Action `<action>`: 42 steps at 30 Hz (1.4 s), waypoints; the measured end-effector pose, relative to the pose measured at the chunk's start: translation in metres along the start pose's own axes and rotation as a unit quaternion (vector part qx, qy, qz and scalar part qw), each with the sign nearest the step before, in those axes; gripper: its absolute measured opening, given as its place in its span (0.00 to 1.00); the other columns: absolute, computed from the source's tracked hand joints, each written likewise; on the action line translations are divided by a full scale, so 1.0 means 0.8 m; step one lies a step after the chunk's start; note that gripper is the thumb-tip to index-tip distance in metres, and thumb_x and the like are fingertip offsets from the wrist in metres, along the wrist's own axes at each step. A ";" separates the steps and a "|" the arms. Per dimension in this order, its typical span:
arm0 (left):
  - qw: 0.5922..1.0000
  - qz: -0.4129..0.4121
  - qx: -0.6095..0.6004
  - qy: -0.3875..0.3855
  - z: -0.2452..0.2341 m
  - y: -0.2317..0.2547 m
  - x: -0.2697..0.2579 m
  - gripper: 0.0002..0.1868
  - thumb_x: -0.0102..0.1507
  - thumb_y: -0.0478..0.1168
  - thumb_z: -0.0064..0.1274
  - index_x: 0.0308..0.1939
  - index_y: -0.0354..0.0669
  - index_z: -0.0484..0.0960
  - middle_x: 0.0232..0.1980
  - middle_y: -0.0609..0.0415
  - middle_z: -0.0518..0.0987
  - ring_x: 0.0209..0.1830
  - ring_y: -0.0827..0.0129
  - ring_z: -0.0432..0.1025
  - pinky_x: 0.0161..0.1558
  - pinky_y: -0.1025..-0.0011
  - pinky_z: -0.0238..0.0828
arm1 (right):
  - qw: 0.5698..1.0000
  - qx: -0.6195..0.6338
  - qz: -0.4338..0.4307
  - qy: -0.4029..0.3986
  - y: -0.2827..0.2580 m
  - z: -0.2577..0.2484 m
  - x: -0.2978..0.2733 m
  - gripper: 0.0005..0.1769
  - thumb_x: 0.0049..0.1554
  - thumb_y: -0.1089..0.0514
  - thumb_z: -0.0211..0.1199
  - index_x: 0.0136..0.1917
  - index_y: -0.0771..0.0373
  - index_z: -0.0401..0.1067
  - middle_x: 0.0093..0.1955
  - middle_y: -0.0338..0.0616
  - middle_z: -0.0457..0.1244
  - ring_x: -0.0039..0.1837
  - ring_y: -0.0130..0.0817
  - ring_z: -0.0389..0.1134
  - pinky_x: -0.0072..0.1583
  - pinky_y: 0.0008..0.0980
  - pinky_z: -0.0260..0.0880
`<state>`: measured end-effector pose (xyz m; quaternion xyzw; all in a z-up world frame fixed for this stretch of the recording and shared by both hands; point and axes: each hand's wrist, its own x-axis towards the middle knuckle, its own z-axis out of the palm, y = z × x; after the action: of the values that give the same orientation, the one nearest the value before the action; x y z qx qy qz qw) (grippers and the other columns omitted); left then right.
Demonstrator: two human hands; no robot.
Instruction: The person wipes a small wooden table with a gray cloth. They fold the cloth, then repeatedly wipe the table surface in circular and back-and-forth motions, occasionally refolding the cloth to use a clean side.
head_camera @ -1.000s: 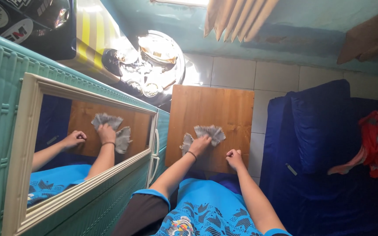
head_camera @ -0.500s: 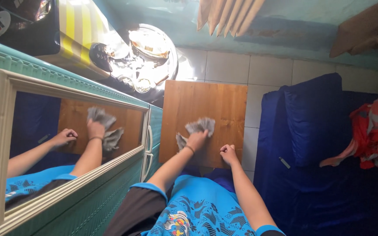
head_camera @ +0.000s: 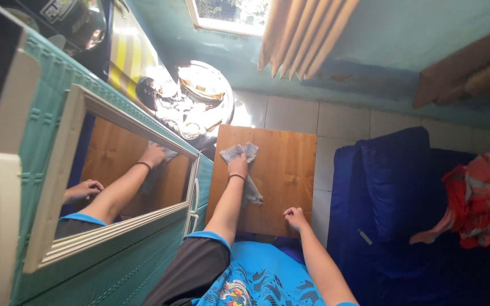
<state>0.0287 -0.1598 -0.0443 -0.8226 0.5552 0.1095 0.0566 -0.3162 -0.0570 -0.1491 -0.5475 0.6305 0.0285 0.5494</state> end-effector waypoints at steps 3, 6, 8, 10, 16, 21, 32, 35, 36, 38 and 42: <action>0.999 0.039 -0.026 0.020 0.023 0.001 -0.022 0.17 0.69 0.38 0.38 0.61 0.46 0.73 0.37 0.45 0.85 0.39 0.53 0.83 0.40 0.52 0.80 | 1.000 -0.004 0.011 -0.003 0.001 0.004 -0.002 0.15 0.45 0.55 0.69 0.48 0.48 0.82 0.56 0.45 0.59 0.64 0.39 0.66 0.65 0.34 0.69; 0.995 0.093 -0.037 -0.016 0.031 0.036 -0.099 0.20 0.67 0.39 0.43 0.62 0.36 0.71 0.36 0.42 0.84 0.38 0.52 0.82 0.41 0.56 0.80 | 0.999 0.026 0.004 0.034 0.020 0.021 0.010 0.21 0.42 0.57 0.72 0.51 0.45 0.81 0.55 0.43 0.57 0.57 0.37 0.68 0.55 0.30 0.76; 0.985 0.119 -0.106 -0.065 0.048 0.055 -0.158 0.20 0.66 0.42 0.45 0.60 0.36 0.71 0.38 0.38 0.84 0.40 0.46 0.82 0.42 0.51 0.80 | 0.998 0.052 -0.035 0.030 -0.024 0.018 -0.041 0.33 0.41 0.58 0.71 0.61 0.41 0.73 0.59 0.43 0.56 0.54 0.36 0.69 0.55 0.31 0.74; 0.969 0.143 -0.172 -0.103 0.027 0.067 -0.196 0.21 0.65 0.46 0.48 0.57 0.36 0.71 0.40 0.34 0.83 0.43 0.40 0.81 0.44 0.46 0.79 | 0.993 0.080 -0.083 0.030 -0.078 0.011 -0.074 0.46 0.39 0.59 0.69 0.71 0.37 0.65 0.63 0.43 0.54 0.51 0.35 0.70 0.55 0.32 0.72; 0.924 0.043 -0.352 -0.141 -0.022 0.029 -0.244 0.18 0.66 0.49 0.45 0.57 0.52 0.79 0.45 0.39 0.84 0.50 0.42 0.78 0.49 0.47 0.75 | 0.978 -0.078 -0.187 -0.040 -0.154 0.014 -0.127 0.61 0.41 0.68 0.65 0.83 0.38 0.47 0.71 0.55 0.48 0.67 0.67 0.64 0.66 0.52 0.72; 0.993 -0.005 0.015 -0.119 -0.035 -0.037 -0.228 0.57 0.52 0.59 0.67 0.79 0.53 0.53 0.80 0.40 0.52 0.81 0.37 0.42 0.71 0.33 0.49 | 0.965 -0.181 -0.187 -0.012 -0.175 -0.003 -0.092 0.30 0.49 0.59 0.67 0.63 0.36 0.71 0.65 0.31 0.61 0.67 0.43 0.69 0.67 0.42 0.72; 0.975 -0.017 0.057 -0.214 -0.005 -0.039 -0.222 0.74 0.49 0.63 0.71 0.82 0.54 0.31 0.85 0.45 0.30 0.83 0.37 0.21 0.71 0.25 0.33 | 0.976 -0.082 -0.158 0.126 -0.142 0.006 -0.008 0.27 0.50 0.55 0.67 0.64 0.55 0.70 0.64 0.50 0.62 0.70 0.49 0.64 0.70 0.46 0.67; 0.976 -0.020 0.052 -0.211 -0.004 -0.041 -0.228 0.74 0.50 0.61 0.71 0.82 0.55 0.30 0.85 0.46 0.30 0.83 0.38 0.21 0.72 0.26 0.32 | 0.974 -0.124 -0.160 0.100 -0.133 0.037 -0.075 0.32 0.51 0.56 0.65 0.69 0.61 0.68 0.67 0.55 0.62 0.70 0.53 0.65 0.68 0.50 0.69; 0.978 -0.019 0.056 -0.201 -0.005 -0.040 -0.228 0.73 0.50 0.59 0.72 0.82 0.56 0.30 0.85 0.46 0.30 0.83 0.38 0.22 0.73 0.26 0.32 | 0.975 -0.151 -0.156 0.056 -0.133 0.042 -0.098 0.35 0.50 0.56 0.65 0.71 0.63 0.67 0.69 0.56 0.62 0.71 0.54 0.65 0.67 0.52 0.69; 0.978 -0.020 0.060 -0.201 -0.007 -0.039 -0.231 0.73 0.51 0.58 0.72 0.82 0.56 0.30 0.85 0.47 0.30 0.83 0.39 0.22 0.73 0.27 0.33 | 0.968 -0.182 -0.169 0.027 -0.117 0.038 -0.097 0.36 0.49 0.54 0.67 0.71 0.59 0.68 0.71 0.52 0.62 0.72 0.50 0.64 0.68 0.51 0.69; 0.979 -0.019 0.066 -0.193 -0.001 -0.040 -0.230 0.74 0.50 0.62 0.70 0.82 0.56 0.29 0.85 0.47 0.29 0.83 0.38 0.22 0.73 0.27 0.34 | 0.958 -0.227 -0.173 0.042 -0.127 -0.019 -0.069 0.24 0.47 0.51 0.70 0.58 0.52 0.76 0.59 0.43 0.69 0.67 0.41 0.69 0.65 0.44 0.73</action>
<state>-0.0080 0.0177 0.0003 -0.7906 0.5244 0.2284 0.2185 -0.2643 -0.0709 -0.0458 -0.7589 0.5258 0.0526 0.3805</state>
